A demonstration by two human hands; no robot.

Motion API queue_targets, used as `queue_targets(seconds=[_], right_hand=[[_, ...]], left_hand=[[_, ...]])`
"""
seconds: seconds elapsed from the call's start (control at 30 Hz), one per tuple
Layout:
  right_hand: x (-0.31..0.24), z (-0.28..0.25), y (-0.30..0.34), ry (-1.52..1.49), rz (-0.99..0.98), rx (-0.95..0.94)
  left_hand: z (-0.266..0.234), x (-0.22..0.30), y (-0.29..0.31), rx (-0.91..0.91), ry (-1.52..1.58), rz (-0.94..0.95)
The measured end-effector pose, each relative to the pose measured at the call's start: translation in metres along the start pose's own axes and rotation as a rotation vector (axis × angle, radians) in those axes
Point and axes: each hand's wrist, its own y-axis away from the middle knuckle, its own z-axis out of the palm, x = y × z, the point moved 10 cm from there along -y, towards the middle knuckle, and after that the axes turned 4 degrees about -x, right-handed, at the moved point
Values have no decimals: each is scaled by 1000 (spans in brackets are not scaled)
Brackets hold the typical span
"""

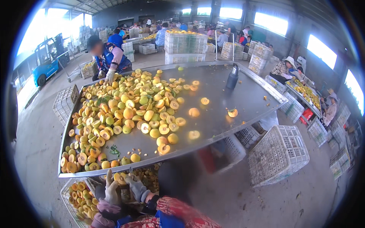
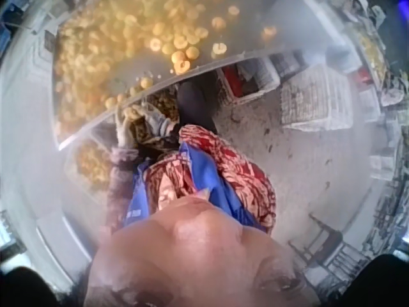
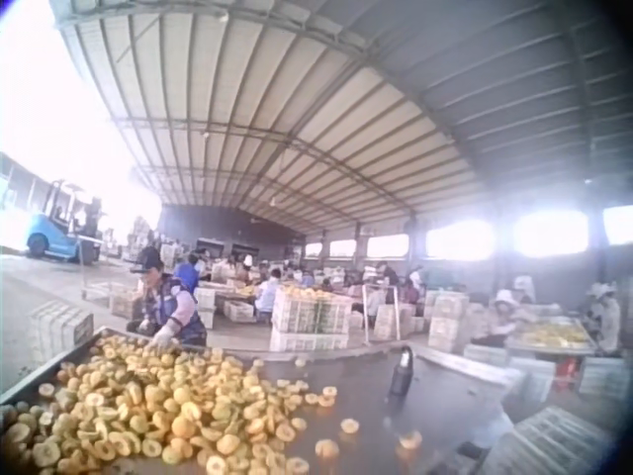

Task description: Using a small tool to remove pits from apricots on a sorting table.

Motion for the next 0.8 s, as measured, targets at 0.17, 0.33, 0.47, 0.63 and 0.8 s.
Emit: queue_targets(seconds=[0.17,0.33,0.47,0.63,0.8], right_hand=[[18,23,10,435,322,-115],[-3,32,11,837,-113,-155],[5,29,11,894,-120,-239],[-2,25,5,905,-61,-249],[1,29,10,895,-140,-290]], left_hand=[[-88,-97,15,181,435,224],[-89,-118,14,111,302,-88],[-77,-137,6,58,472,-192],[-132,-214,3,219,490,-334],[-150,-240,9,284,381,-407]])
